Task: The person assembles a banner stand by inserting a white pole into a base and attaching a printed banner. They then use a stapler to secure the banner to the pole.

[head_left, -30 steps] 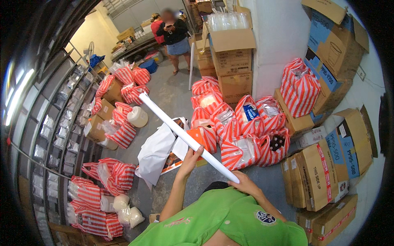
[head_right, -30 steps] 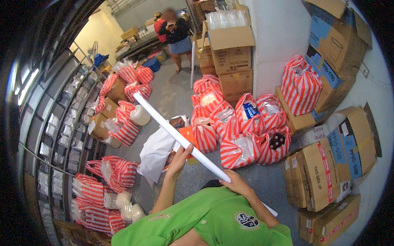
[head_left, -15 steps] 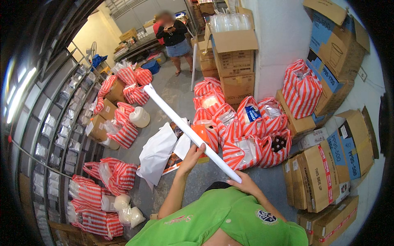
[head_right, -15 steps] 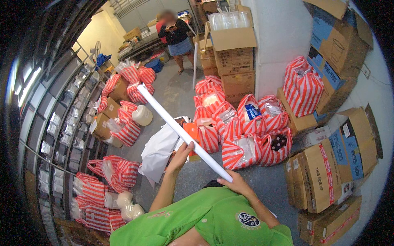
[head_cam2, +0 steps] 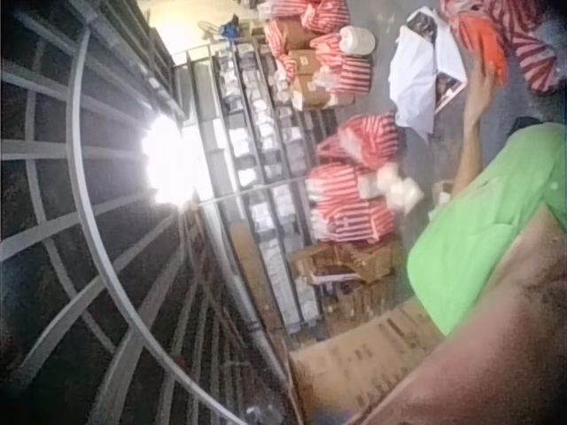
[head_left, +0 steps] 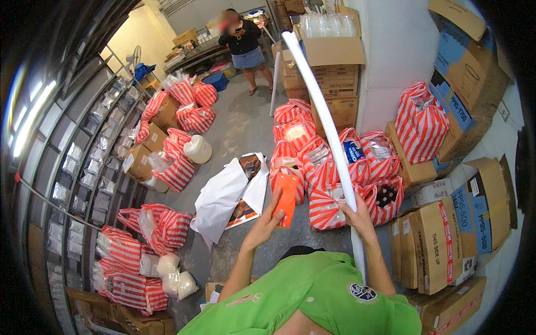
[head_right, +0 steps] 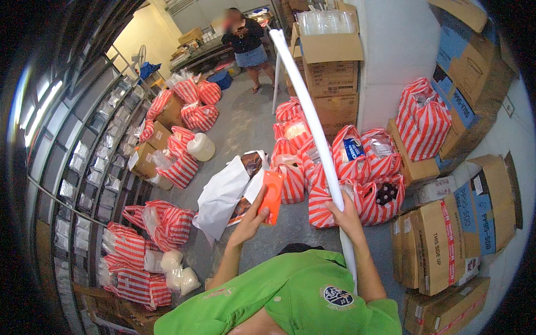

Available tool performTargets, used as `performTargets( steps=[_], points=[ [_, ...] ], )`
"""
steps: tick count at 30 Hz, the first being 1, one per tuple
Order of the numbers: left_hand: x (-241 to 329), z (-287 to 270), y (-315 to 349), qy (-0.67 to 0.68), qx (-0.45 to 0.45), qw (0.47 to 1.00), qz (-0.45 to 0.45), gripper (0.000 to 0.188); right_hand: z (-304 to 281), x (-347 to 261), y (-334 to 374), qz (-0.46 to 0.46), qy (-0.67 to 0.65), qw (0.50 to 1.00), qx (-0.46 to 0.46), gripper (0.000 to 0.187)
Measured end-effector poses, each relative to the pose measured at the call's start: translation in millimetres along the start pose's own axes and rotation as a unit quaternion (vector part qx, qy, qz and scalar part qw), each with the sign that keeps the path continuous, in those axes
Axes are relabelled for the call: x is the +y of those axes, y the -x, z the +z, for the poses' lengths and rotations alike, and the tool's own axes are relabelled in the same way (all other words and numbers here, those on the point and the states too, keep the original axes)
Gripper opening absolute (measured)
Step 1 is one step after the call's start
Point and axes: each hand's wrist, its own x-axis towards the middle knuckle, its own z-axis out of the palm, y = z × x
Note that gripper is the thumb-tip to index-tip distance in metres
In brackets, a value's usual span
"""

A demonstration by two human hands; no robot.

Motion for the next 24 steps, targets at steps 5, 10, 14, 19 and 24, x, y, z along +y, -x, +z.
performTargets(
  steps=[5,10,14,19,24],
  points=[
    [22,4,13,0.186,-0.091,0.973,-0.101,0.078,0,9,-14,0.048,-0.161,0.986,-0.015,0.028],
    [-4,29,12,0.242,0.013,0.960,-0.139,0.071,12,2,-8,0.044,-0.104,0.993,-0.038,0.028],
    [-6,38,17,0.159,-0.004,0.979,-0.129,0.064,17,5,-4,0.063,-0.077,0.994,-0.048,0.029],
    [14,38,19,0.129,-0.005,0.985,-0.112,0.062,21,5,0,0.085,-0.107,0.989,-0.063,0.026],
    [16,36,18,0.122,-0.021,0.986,-0.109,0.058,22,3,3,0.070,-0.091,0.991,-0.074,0.022]
  ],
)
